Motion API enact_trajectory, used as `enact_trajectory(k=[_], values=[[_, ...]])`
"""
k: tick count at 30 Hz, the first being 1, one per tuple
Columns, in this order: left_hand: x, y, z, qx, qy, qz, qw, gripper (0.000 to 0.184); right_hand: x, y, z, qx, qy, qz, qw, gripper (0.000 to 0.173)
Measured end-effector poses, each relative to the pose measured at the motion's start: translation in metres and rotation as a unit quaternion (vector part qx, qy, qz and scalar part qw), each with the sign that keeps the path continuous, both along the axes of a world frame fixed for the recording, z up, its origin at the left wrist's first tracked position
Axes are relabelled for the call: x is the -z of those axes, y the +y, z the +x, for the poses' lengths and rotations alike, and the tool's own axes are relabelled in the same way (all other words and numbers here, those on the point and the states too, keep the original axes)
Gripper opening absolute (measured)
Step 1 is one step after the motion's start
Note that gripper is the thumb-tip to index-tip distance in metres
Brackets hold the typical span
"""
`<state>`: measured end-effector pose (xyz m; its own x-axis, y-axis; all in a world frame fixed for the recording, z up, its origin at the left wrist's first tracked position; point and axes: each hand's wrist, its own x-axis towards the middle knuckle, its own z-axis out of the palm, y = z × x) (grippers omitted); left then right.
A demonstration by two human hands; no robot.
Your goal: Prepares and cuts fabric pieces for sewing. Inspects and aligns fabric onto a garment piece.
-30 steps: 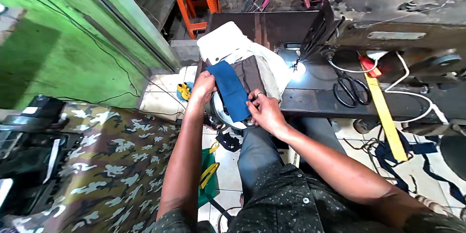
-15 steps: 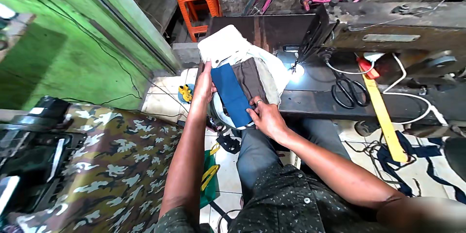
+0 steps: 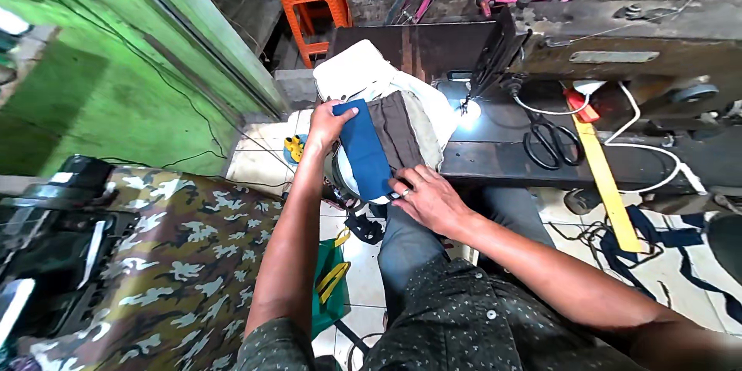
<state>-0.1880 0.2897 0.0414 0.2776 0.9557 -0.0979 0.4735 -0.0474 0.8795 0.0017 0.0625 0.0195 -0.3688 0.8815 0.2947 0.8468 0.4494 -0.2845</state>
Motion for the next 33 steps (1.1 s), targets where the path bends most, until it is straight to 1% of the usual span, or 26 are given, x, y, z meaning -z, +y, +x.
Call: enact_trajectory(k=[2,5,8,10,12,14,15,16,19,20,21,22,24,25,27,28,29,30,31,32,33], values=[[-0.002,-0.001,0.001,-0.001,-0.002,-0.003,1.0,0.028,0.001,0.008,-0.008,0.001,0.019,0.012,1.0,0.04],[-0.012,-0.004,0.003,0.012,0.012,-0.001,1.0,0.029,-0.001,0.032,-0.012,0.034,0.089,0.014,0.995,0.04],[-0.018,-0.006,0.002,0.024,0.035,0.048,0.998,0.026,-0.018,0.074,-0.002,0.073,0.116,0.013,0.99,0.042],[-0.027,-0.01,0.004,0.025,0.057,0.079,0.995,0.023,-0.036,0.105,0.007,0.086,0.134,-0.011,0.987,0.041],[-0.035,-0.017,0.008,0.014,0.075,0.099,0.992,0.022,-0.054,0.119,0.009,0.066,0.152,-0.05,0.985,0.035],[-0.043,-0.023,0.012,0.004,0.102,0.112,0.988,0.023,-0.058,0.11,0.001,0.042,0.157,-0.066,0.984,0.037],[-0.048,-0.027,0.014,0.002,0.117,0.116,0.986,0.023,-0.055,0.1,-0.007,0.048,0.153,-0.055,0.986,0.044],[-0.053,-0.03,0.017,0.005,0.131,0.116,0.985,0.024,-0.05,0.089,-0.016,0.072,0.14,-0.042,0.987,0.054],[-0.071,-0.04,0.031,0.021,0.163,0.089,0.982,0.028,-0.04,0.077,-0.041,0.182,0.108,-0.022,0.977,0.084],[-0.077,-0.043,0.037,0.023,0.168,0.08,0.982,0.03,-0.039,0.077,-0.046,0.212,0.103,-0.02,0.972,0.09],[-0.082,-0.046,0.044,0.026,0.172,0.075,0.982,0.031,-0.039,0.077,-0.048,0.234,0.101,-0.023,0.967,0.091],[-0.086,-0.048,0.051,0.03,0.18,0.073,0.98,0.032,-0.039,0.076,-0.048,0.249,0.099,-0.03,0.963,0.087],[-0.096,-0.051,0.064,0.047,0.199,0.077,0.976,0.034,-0.043,0.077,-0.041,0.256,0.114,-0.044,0.959,0.065],[-0.099,-0.051,0.07,0.058,0.206,0.082,0.973,0.034,-0.047,0.076,-0.034,0.246,0.143,-0.059,0.957,0.054],[-0.105,-0.048,0.079,0.086,0.201,0.067,0.973,0.037,-0.05,0.076,-0.01,0.212,0.237,-0.091,0.944,0.037],[-0.107,-0.046,0.082,0.105,0.183,0.045,0.976,0.037,-0.049,0.074,0.005,0.198,0.298,-0.121,0.926,0.031],[-0.108,-0.042,0.084,0.131,0.152,0.015,0.98,0.037,-0.049,0.072,0.019,0.184,0.37,-0.158,0.897,0.027],[-0.108,-0.037,0.086,0.157,0.108,-0.017,0.982,0.042,-0.05,0.071,0.032,0.169,0.437,-0.191,0.863,0.027],[-0.107,-0.033,0.087,0.183,0.075,-0.028,0.98,0.05,-0.052,0.069,0.044,0.147,0.493,-0.221,0.829,0.028],[-0.104,-0.026,0.088,0.212,0.067,0.002,0.975,0.057,-0.054,0.068,0.054,0.131,0.534,-0.239,0.8,0.03],[-0.098,-0.018,0.09,0.245,0.066,0.062,0.965,0.058,-0.054,0.067,0.064,0.124,0.561,-0.25,0.779,0.033]])
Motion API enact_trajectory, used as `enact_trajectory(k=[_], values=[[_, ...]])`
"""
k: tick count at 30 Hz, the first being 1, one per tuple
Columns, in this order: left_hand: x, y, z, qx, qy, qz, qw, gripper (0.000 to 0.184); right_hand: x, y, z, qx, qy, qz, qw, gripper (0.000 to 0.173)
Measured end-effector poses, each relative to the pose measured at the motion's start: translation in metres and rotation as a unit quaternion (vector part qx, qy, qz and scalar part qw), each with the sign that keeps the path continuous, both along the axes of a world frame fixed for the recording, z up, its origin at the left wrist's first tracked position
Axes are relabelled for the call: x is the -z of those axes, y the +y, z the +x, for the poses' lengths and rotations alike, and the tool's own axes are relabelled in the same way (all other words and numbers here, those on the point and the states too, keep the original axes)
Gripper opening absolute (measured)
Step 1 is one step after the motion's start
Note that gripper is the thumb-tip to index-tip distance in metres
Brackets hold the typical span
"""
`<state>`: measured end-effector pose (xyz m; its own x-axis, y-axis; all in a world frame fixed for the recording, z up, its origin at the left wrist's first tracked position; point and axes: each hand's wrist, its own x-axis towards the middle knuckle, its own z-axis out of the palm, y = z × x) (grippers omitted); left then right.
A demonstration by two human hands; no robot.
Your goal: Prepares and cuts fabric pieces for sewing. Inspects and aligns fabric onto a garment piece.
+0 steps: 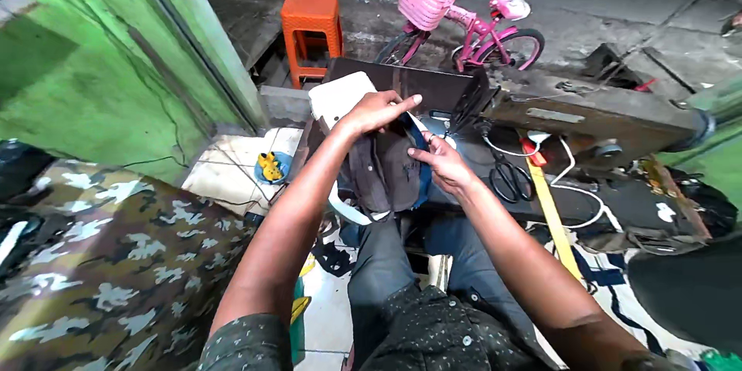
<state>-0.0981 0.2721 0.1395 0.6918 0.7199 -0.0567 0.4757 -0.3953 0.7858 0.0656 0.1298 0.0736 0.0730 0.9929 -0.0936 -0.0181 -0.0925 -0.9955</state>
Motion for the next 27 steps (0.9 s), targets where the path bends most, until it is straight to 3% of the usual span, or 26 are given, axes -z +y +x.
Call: enact_trajectory(k=[2,4,7,11,20,27], values=[[0.016,0.02,0.007,0.089,-0.034,0.066,0.993,0.052,0.003,-0.001,0.016,0.001,0.039,-0.014,0.999,0.042],[0.024,0.028,0.015,0.161,-0.023,0.024,0.986,0.05,0.009,-0.001,0.027,0.007,0.073,-0.031,0.997,0.043],[0.026,0.03,0.027,0.205,0.028,-0.017,0.978,0.051,0.013,-0.003,0.035,0.017,0.117,-0.042,0.992,0.031],[0.029,0.042,0.029,0.244,0.019,0.009,0.97,0.031,0.017,-0.004,0.041,-0.006,0.124,-0.051,0.991,0.024],[0.035,0.044,0.034,0.239,-0.036,0.109,0.964,0.018,0.025,0.0,0.04,-0.016,0.119,-0.046,0.992,0.023],[0.055,0.041,0.028,0.179,-0.137,0.127,0.966,0.017,0.042,-0.038,0.021,0.004,0.001,-0.067,0.998,0.04]])
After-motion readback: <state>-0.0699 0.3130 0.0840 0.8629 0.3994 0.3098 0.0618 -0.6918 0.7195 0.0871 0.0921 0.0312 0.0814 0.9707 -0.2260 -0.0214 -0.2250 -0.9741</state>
